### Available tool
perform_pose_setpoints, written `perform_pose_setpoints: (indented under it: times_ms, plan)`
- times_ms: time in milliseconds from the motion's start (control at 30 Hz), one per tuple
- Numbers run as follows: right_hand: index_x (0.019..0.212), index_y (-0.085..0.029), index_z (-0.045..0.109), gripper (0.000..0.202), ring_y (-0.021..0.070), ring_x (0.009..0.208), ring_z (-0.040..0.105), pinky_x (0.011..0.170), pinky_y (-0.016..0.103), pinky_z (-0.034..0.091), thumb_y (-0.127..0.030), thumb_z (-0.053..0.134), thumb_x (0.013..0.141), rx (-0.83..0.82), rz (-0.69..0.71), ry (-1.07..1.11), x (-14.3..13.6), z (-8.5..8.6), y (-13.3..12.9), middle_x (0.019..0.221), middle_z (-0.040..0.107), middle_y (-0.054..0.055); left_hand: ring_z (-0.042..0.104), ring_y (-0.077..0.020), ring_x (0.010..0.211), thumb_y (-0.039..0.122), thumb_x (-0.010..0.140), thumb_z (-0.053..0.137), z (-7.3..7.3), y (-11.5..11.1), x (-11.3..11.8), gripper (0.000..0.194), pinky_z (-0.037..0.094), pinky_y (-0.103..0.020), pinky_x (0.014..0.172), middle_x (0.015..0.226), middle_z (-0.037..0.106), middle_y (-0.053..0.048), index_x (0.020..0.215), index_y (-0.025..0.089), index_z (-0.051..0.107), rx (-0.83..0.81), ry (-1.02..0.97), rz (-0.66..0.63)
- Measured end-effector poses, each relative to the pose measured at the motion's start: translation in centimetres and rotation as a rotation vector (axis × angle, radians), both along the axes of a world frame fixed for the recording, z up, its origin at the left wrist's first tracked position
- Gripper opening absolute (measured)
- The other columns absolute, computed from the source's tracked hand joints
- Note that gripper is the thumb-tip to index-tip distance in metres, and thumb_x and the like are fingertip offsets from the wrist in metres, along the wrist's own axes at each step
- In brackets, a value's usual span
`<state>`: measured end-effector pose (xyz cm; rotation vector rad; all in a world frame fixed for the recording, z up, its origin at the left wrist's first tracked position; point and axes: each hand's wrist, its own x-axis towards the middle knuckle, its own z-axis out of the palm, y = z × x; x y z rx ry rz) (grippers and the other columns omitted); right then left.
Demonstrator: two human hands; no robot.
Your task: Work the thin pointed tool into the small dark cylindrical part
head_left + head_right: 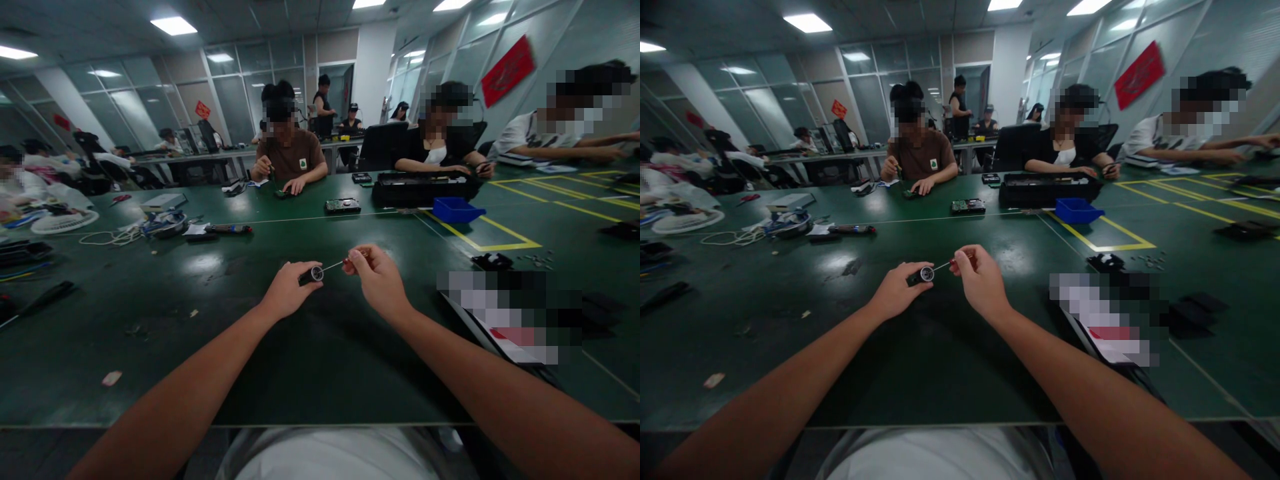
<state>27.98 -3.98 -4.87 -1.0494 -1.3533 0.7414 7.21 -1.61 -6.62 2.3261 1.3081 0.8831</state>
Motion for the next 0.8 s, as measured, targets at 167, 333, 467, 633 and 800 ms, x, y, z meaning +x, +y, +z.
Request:
perform_pose_setpoints:
  times_ms: [167, 333, 467, 633, 800]
  plan:
    - [0.084, -0.020, 0.066, 0.025, 0.0167, 0.060, 0.063, 0.057, 0.029, 0.045, -0.043, 0.060, 0.090, 0.013, -0.045, -0.229, 0.22, 0.90, -0.91, 0.065, 0.066, 0.001, 0.062, -0.0256, 0.113, 0.029, 0.086, 0.072, -0.16, 0.16, -0.13, 0.040, 0.037, -0.052, 0.111, 0.121, 0.070, -0.004, 0.125, 0.028, 0.066, -0.005, -0.014, 0.027]
    - [0.092, -0.021, 0.064, 0.014, 0.0179, 0.072, 0.065, 0.064, 0.030, 0.046, -0.028, 0.052, 0.091, 0.072, 0.003, -0.285, 0.33, 0.46, -0.98, 0.081, 0.070, 0.002, 0.063, -0.0248, 0.110, 0.029, 0.086, 0.071, -0.18, 0.09, -0.18, 0.039, 0.040, -0.050, 0.108, 0.117, 0.071, -0.004, 0.125, 0.028, 0.066, -0.002, -0.021, 0.027]
    - [0.085, -0.022, 0.065, 0.030, 0.0168, 0.061, 0.059, 0.058, 0.030, 0.040, -0.042, 0.047, 0.097, 0.028, -0.040, -0.360, 0.33, 0.47, -0.87, 0.067, 0.064, 0.001, 0.063, -0.0250, 0.108, 0.029, 0.086, 0.072, -0.13, 0.01, -0.08, 0.039, 0.040, -0.050, 0.108, 0.114, 0.072, -0.005, 0.124, 0.028, 0.067, -0.006, 0.002, 0.035]
    - [0.104, -0.021, 0.064, 0.027, 0.0178, 0.066, 0.059, 0.062, 0.032, 0.039, -0.035, 0.042, 0.099, 0.043, -0.059, -0.399, 0.37, 0.36, -0.68, 0.076, 0.066, 0.002, 0.064, -0.0244, 0.107, 0.029, 0.086, 0.072, -0.23, 0.08, -0.19, 0.039, 0.041, -0.049, 0.107, 0.113, 0.072, -0.004, 0.124, 0.028, 0.067, 0.005, -0.004, 0.023]
    - [0.101, -0.024, 0.063, 0.027, 0.0190, 0.069, 0.060, 0.064, 0.033, 0.040, -0.041, 0.042, 0.100, 0.028, -0.021, -0.382, 0.36, 0.33, -0.73, 0.078, 0.066, 0.002, 0.063, -0.0238, 0.108, 0.027, 0.086, 0.072, -0.46, 0.25, -0.40, 0.040, 0.047, -0.043, 0.099, 0.116, 0.071, -0.005, 0.125, 0.026, 0.067, -0.002, -0.033, 0.004]
